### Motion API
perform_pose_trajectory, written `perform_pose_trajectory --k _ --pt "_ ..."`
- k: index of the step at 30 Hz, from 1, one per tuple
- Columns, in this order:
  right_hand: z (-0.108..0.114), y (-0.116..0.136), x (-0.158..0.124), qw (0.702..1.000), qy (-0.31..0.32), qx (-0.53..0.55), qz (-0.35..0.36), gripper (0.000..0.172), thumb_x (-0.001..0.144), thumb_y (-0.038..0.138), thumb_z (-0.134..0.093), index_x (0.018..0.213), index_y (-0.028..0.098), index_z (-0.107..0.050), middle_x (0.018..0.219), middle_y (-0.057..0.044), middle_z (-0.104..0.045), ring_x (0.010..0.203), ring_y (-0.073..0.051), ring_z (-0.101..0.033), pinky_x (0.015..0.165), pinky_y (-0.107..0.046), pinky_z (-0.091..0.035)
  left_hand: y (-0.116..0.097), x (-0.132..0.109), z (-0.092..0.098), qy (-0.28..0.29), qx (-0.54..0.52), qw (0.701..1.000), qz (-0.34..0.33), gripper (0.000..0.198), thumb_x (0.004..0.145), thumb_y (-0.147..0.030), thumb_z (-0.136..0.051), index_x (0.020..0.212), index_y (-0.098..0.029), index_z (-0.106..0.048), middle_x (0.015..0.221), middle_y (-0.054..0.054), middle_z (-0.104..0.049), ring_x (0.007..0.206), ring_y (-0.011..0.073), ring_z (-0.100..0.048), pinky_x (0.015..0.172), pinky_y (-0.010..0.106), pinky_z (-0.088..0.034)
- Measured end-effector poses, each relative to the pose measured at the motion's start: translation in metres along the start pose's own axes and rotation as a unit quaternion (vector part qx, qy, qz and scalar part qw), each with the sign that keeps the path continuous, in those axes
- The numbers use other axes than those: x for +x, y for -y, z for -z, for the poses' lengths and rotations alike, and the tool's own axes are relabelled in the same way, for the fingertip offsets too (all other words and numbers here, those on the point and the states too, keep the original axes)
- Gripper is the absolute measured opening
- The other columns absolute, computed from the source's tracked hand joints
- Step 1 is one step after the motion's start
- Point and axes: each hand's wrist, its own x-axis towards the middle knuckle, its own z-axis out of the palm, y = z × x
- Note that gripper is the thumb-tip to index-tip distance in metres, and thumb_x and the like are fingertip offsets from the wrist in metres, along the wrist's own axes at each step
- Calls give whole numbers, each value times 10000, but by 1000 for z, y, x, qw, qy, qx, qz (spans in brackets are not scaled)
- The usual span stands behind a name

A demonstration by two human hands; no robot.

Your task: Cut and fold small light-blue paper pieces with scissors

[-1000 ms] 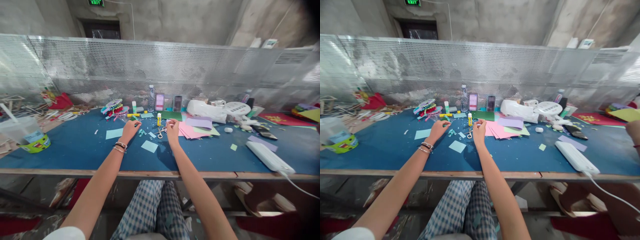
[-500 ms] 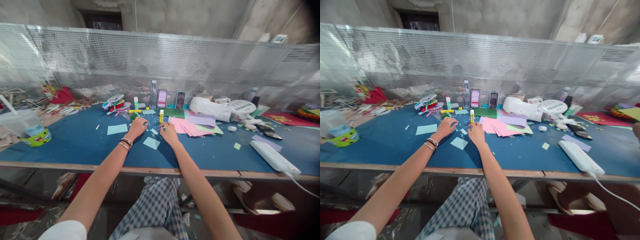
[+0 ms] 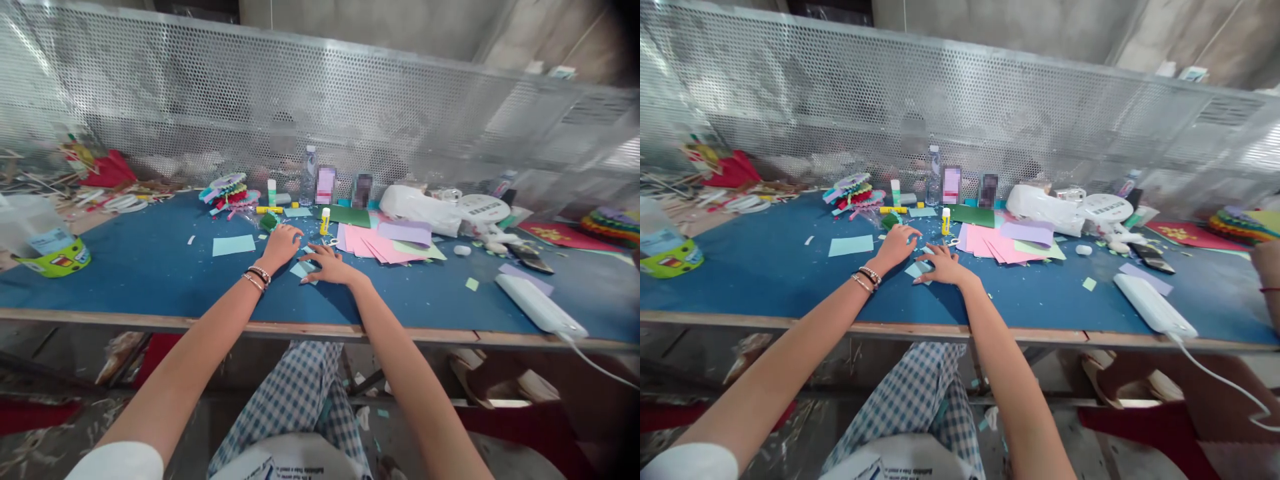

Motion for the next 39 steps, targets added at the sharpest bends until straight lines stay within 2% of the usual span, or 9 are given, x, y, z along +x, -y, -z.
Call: perform_pose_trajectory --k 4,7,10,16,20,24,28,32,39 --pt "-3 -3 5 997 -70 -9 -25 255 752 425 -666 959 276 -685 1326 -64 -480 1231 -325 -367 957 -514 -321 -1 0 3 -16 -29 999 13 245 816 -158 -461 960 -173 -658 1005 74 -671 994 224 -537 934 360 -398" --pt "-7 -4 5 996 -82 -20 -31 360 751 458 -657 1061 275 -646 1309 -88 -481 1211 -322 -380 937 -513 -337 -3 -1 2 -17 -38 999 7 247 820 -155 -455 961 -167 -658 998 78 -674 976 224 -543 952 368 -381" --pt "-8 -4 3 997 -66 -23 -27 507 715 538 -663 1163 311 -597 1421 -83 -366 1297 -363 -271 972 -558 -286 -3 0 1 -12 -45 999 11 249 820 -153 -452 961 -171 -657 1004 75 -675 979 227 -547 970 382 -364" --pt "-7 1 3 997 -66 -18 23 243 754 429 -672 953 293 -700 1376 -44 -440 1267 -337 -313 970 -520 -289 -4 -2 0 -1 -53 998 20 254 815 -150 -452 964 -165 -657 1004 81 -673 988 231 -541 956 381 -368" --pt "-4 3 6 987 -147 -34 52 124 780 352 -659 832 249 -703 1235 -50 -566 1158 -285 -418 926 -463 -324 -11 -2 7 -19 -68 997 43 239 837 -181 -439 932 -175 -658 1005 80 -676 988 234 -534 928 368 -375" --pt "2 -3 9 964 -265 28 20 197 826 306 -594 1004 236 -643 1049 -49 -656 1015 -239 -527 877 -401 -379 -20 -1 15 -50 -159 980 107 358 920 -372 -349 995 -164 -631 826 75 -695 827 219 -584 801 335 -412" --pt "7 -8 10 937 -337 87 0 310 814 257 -572 1121 210 -574 1003 -58 -647 944 -216 -565 836 -353 -425 -26 1 21 68 -317 929 176 600 908 -563 -245 774 -154 -663 599 70 -667 588 178 -572 666 310 -415" --pt "8 -5 8 934 -344 92 17 392 793 152 -514 1180 215 -539 938 -46 -640 915 -208 -561 856 -358 -425 -32 1 20 215 -463 837 196 618 851 -631 -345 693 -135 -678 757 103 -720 591 157 -586 564 275 -401" --pt "12 -2 5 941 -331 60 14 331 755 89 -437 1004 216 -614 1017 -49 -648 1044 -236 -511 937 -407 -394 -28 1 18 237 -604 722 240 403 783 -478 -609 1059 -187 -650 1007 87 -706 804 179 -666 596 242 -465"
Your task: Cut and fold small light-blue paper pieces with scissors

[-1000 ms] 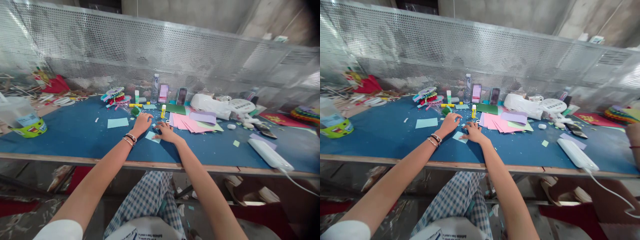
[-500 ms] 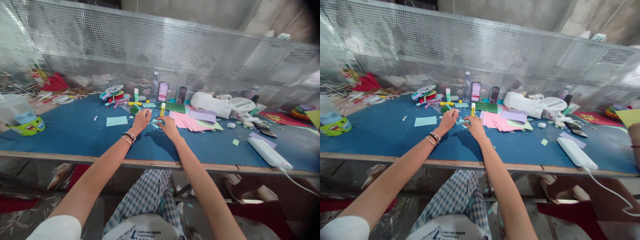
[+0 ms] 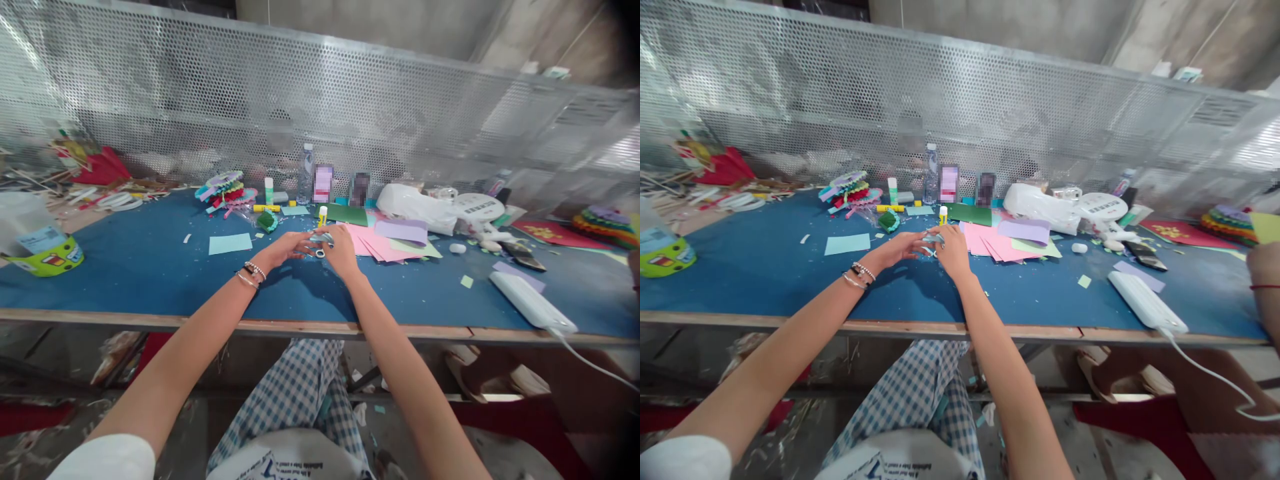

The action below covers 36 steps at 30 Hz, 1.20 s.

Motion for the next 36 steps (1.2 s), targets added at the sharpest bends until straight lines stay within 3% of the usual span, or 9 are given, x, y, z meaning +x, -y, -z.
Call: perform_pose_trajectory --k 4,7,11,13,16,20,24,30,36 --pt "-1 2 -1 999 -8 44 2 294 784 205 -450 1026 220 -617 1032 -68 -647 1051 -233 -536 927 -442 -420 -3 2 4 35 -77 994 63 345 859 -478 -501 996 -196 -646 936 72 -704 830 193 -671 600 269 -508" --pt "-2 5 -1 998 3 64 -4 292 782 313 -446 988 287 -652 1023 -55 -663 1085 -241 -549 920 -464 -428 -3 4 5 41 -71 992 97 363 893 -467 -436 850 -181 -656 785 65 -692 807 190 -666 644 292 -531" --pt "-3 6 -1 997 21 77 0 261 744 445 -434 784 403 -689 986 1 -694 1194 -258 -499 935 -480 -407 0 7 5 -21 -48 998 46 181 849 -286 -545 779 -177 -671 650 27 -646 703 154 -637 735 319 -537" --pt "-4 4 -1 996 11 89 -3 254 721 489 -446 752 427 -690 1052 29 -682 1255 -273 -445 954 -499 -390 1 7 6 -43 -47 998 14 152 826 -249 -570 895 -191 -692 766 29 -679 731 142 -631 763 314 -530" --pt "-5 -1 -1 994 -9 105 -9 237 701 526 -486 781 444 -694 1184 66 -623 1325 -287 -355 991 -516 -363 1 7 7 -70 -47 996 -22 283 810 -227 -584 1080 -216 -667 995 49 -687 840 154 -633 797 314 -519" --pt "-9 -9 2 993 -17 117 -6 250 699 570 -516 821 441 -693 1243 68 -583 1353 -296 -307 1025 -519 -342 1 8 5 -103 -58 990 -71 342 791 -190 -599 1129 -194 -645 1066 62 -673 904 161 -629 853 329 -507" --pt "-15 -18 5 989 -43 137 -22 299 729 586 -474 825 405 -691 1174 12 -631 1324 -291 -364 1004 -493 -389 -1 6 -1 -107 -66 987 -101 366 800 -206 -593 1163 -170 -616 1104 66 -658 947 158 -621 882 330 -505" --pt "-18 -26 7 981 -88 168 -28 350 758 588 -406 800 369 -675 958 -30 -713 1203 -264 -517 940 -433 -459 2 5 -5 -59 -12 989 -134 445 751 -308 -683 1165 -164 -610 1130 74 -657 1046 193 -594 930 347 -480" --pt "-16 -25 7 985 -81 147 -35 400 803 565 -348 767 342 -677 913 -39 -726 1106 -233 -593 857 -397 -493 9 8 -5 -56 21 988 -142 617 651 -315 -773 1209 -142 -575 1019 94 -705 922 194 -652 917 385 -478"
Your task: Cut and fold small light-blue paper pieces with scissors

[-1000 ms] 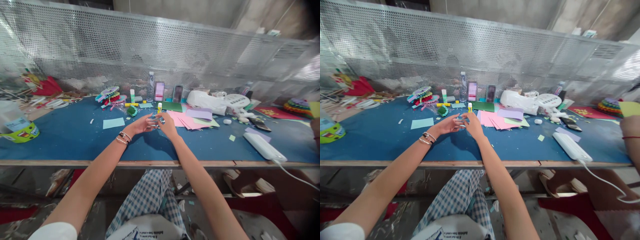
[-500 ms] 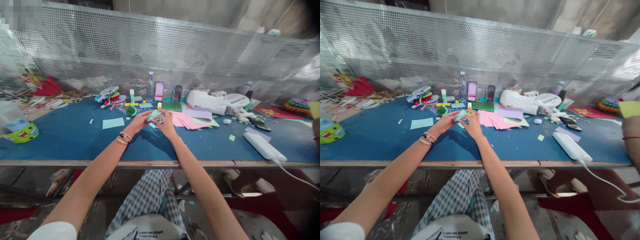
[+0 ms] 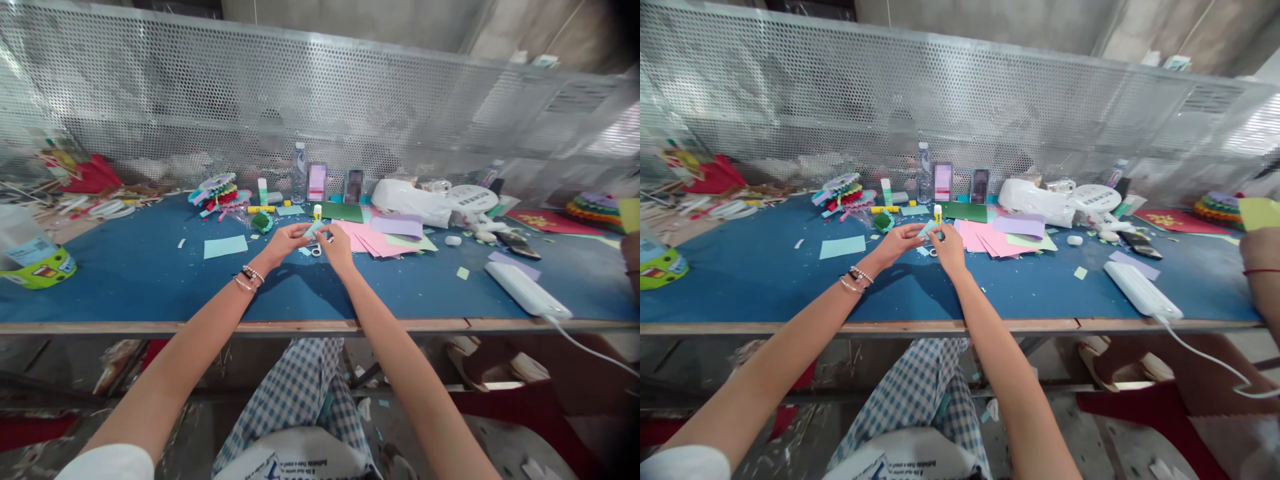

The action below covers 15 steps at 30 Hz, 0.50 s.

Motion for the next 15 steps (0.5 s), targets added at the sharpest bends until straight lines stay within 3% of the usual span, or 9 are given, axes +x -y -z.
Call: perform_pose_trajectory --k 6,10,15 --pt "3 7 -2 995 29 -97 8 622 847 554 -188 683 232 -693 876 -120 -725 970 -194 -644 710 -347 -474 -6 -3 -4 8 -16 1000 10 681 620 -332 -797 1225 -133 -554 1002 99 -714 920 206 -665 899 373 -500" --pt "3 11 0 996 21 -81 -2 612 832 584 -230 620 226 -679 822 -132 -725 912 -205 -655 679 -356 -461 -8 -5 -7 6 -20 1000 11 678 618 -339 -799 1215 -129 -557 986 101 -719 927 212 -669 895 365 -509" --pt "5 12 3 1000 -2 -19 -22 505 806 577 -325 592 262 -657 691 -78 -713 859 -206 -661 686 -357 -457 -5 -4 -6 5 11 1000 9 661 636 -346 -784 1218 -130 -556 960 104 -724 886 211 -684 844 348 -528"
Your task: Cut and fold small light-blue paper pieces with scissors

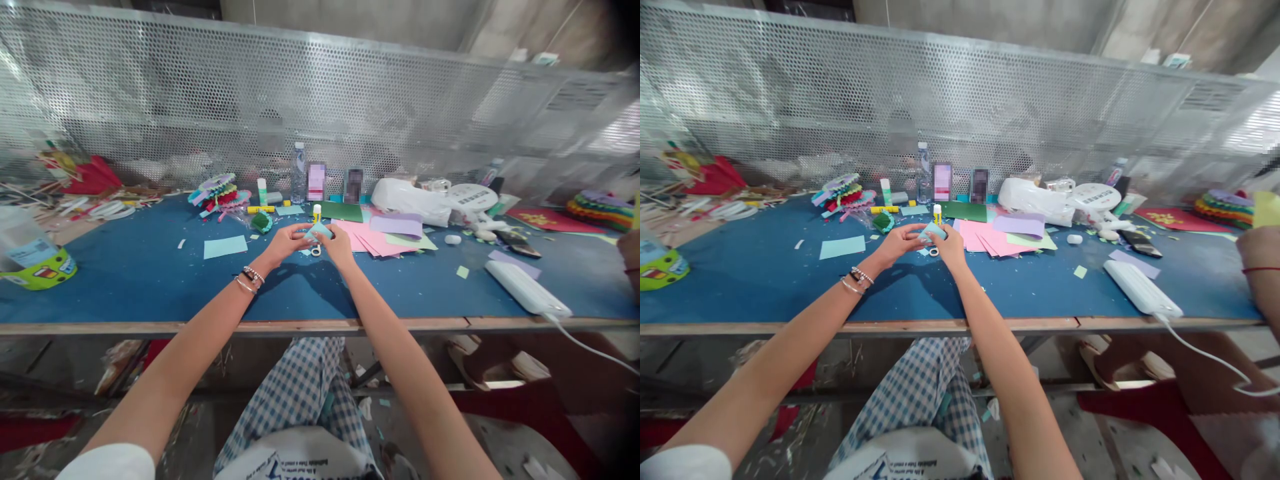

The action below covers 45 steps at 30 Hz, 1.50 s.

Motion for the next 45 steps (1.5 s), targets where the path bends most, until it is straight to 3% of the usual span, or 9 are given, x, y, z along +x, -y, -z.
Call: perform_pose_trajectory --k 5,8,14,21,25,30,33,36,45 --pt "1 1 -1 997 -23 -2 -78 366 776 544 -439 621 285 -647 697 -54 -700 846 -201 -638 706 -341 -439 1 0 0 1 63 998 -9 535 670 -378 -746 1115 -105 -628 907 110 -730 838 215 -695 797 332 -530" --pt "2 3 -2 992 -24 -11 -122 334 754 515 -493 745 223 -654 733 -47 -682 773 -197 -605 665 -320 -436 -1 -1 -1 -2 83 996 -20 500 678 -411 -729 1070 -109 -654 923 106 -727 838 217 -695 775 321 -527" --pt "3 8 -5 990 -25 8 -135 316 738 455 -534 819 163 -625 723 -11 -623 644 -143 -507 606 -257 -381 -4 -2 -3 -1 96 995 -9 499 695 -477 -687 1045 -123 -658 949 99 -723 774 198 -697 696 290 -518" --pt "3 11 -6 994 13 -15 -105 291 735 419 -535 832 166 -641 789 -29 -647 674 -152 -494 640 -259 -377 -4 -3 4 34 198 980 -5 406 710 -505 -640 885 -141 -681 865 77 -737 845 205 -668 638 244 -492" --pt "1 9 -6 996 30 -3 -83 277 730 413 -538 806 166 -637 787 -26 -637 693 -154 -495 653 -263 -388 -5 -2 8 30 253 967 -15 400 748 -510 -576 794 -129 -689 824 78 -739 775 192 -659 627 248 -490" --pt "-2 5 -5 982 34 67 -174 409 646 472 -638 911 163 -601 725 0 -608 639 -136 -506 608 -257 -396 -4 1 12 -15 292 955 -41 404 770 -511 -551 702 -134 -680 743 77 -733 726 184 -659 616 241 -475" --pt "0 7 -5 963 62 135 -226 359 650 512 -632 743 171 -567 663 3 -604 598 -129 -528 561 -245 -384 -2 2 12 -26 292 955 -47 390 773 -502 -554 682 -141 -669 722 75 -729 721 184 -661 605 236 -467" --pt "1 8 -6 959 53 133 -246 353 659 494 -631 584 181 -487 608 -1 -608 565 -122 -532 551 -239 -379 -1 2 10 -19 288 956 -52 373 779 -490 -553 670 -151 -662 704 69 -725 691 181 -656 591 238 -462" --pt "-1 9 -7 980 41 4 -194 358 711 446 -583 524 200 -401 572 4 -608 552 -118 -533 536 -227 -359 -4 -3 8 32 256 966 -17 351 741 -495 -602 691 -148 -635 750 55 -720 621 162 -637 529 233 -439"
